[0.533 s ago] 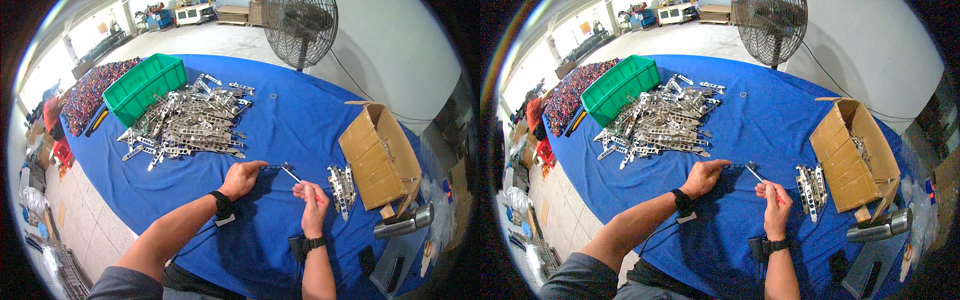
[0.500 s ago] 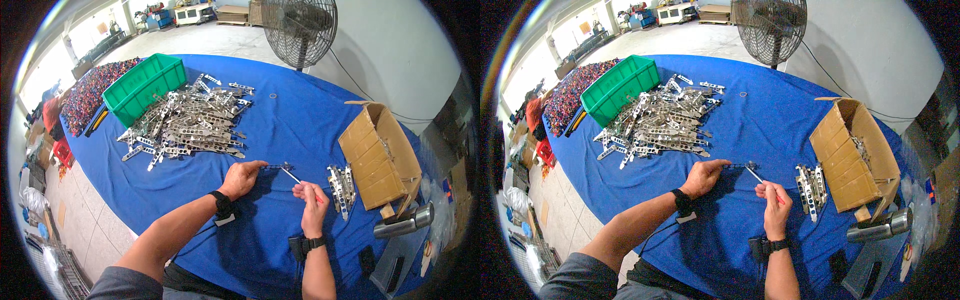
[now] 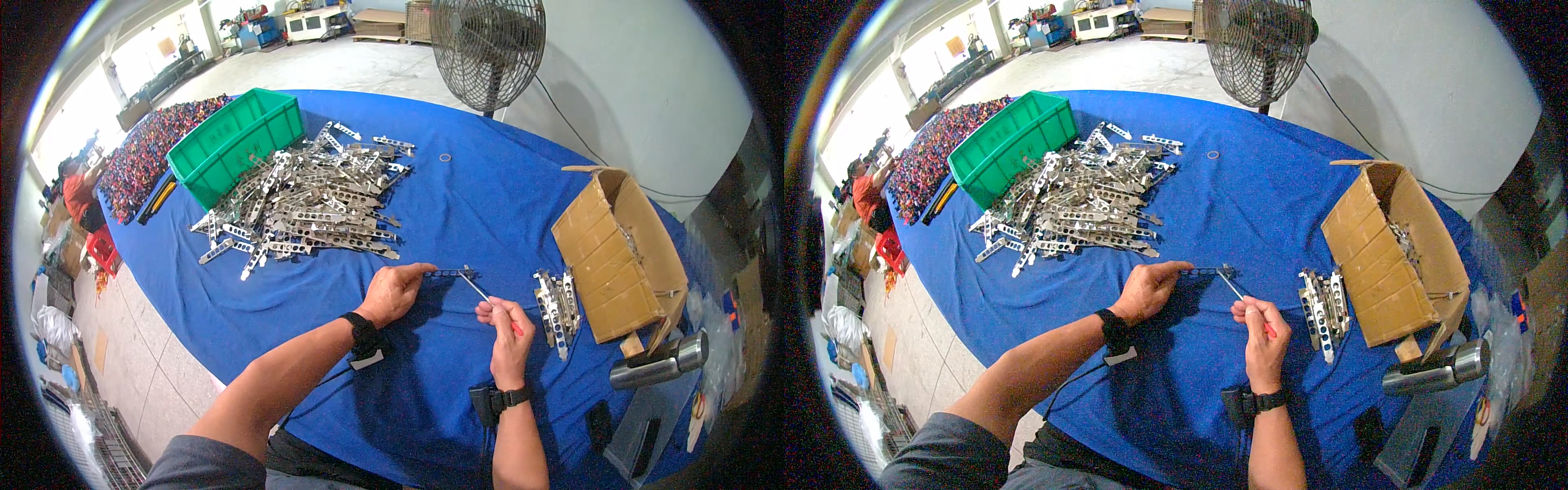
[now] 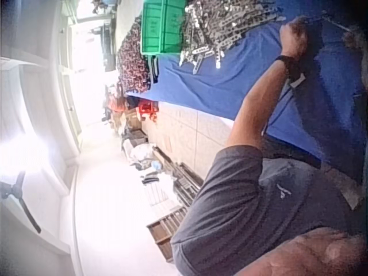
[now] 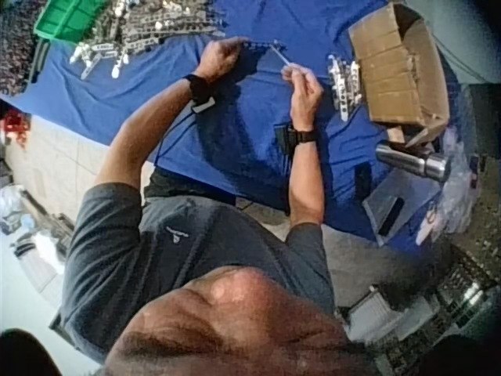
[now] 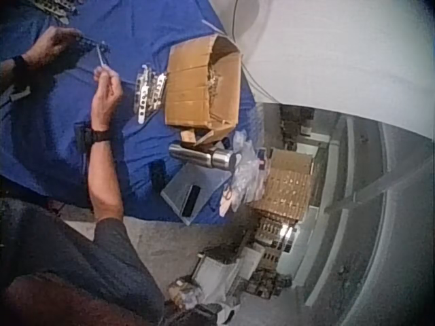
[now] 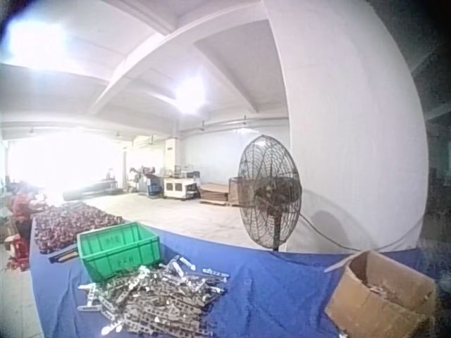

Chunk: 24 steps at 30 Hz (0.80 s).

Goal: The person is assembling small metal components using a pointed tool on a blue table surface.

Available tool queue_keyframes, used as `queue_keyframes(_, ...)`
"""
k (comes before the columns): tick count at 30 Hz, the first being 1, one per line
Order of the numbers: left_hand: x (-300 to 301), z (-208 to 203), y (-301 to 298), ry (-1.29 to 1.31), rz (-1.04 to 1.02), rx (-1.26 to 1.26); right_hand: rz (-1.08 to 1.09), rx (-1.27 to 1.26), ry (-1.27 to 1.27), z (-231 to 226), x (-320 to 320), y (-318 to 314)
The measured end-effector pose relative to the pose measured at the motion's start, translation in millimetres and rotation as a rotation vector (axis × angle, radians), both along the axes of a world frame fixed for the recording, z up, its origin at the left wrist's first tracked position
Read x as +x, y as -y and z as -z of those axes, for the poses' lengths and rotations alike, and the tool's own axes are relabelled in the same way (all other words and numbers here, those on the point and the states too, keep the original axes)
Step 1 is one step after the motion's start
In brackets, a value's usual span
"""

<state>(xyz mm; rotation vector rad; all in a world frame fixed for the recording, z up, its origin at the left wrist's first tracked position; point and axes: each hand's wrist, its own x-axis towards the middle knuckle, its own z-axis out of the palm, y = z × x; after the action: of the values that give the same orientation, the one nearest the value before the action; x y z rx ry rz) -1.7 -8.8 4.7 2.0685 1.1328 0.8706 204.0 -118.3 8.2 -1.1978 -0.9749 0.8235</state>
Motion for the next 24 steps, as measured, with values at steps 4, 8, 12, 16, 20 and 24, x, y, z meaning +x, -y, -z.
queue_keyframes(4,0.1,-0.3,0.5,0.005,-0.003,-0.033,0.070,-0.016,-0.034,0.0,0.3,-1.6)
queue_keyframes(8,-0.3,2.9,-0.4,0.027,0.006,-0.002,0.036,-0.042,0.002,1.1,3.9,0.7)
queue_keyframes(12,1.4,-3.8,2.0,-0.015,-0.003,-0.025,0.044,-0.014,-0.048,-4.1,-1.5,-0.7)
queue_keyframes(16,1.3,-4.3,2.8,-0.005,-0.002,-0.025,0.071,-0.035,-0.055,-0.3,2.4,0.1)
queue_keyframes(20,1.0,-2.8,2.1,-0.006,0.000,-0.015,0.048,-0.034,-0.066,-2.6,-0.5,-0.3)
queue_keyframes(24,1.6,-4.6,2.3,-0.028,0.000,-0.028,0.037,-0.043,-0.019,0.9,1.6,-0.5)
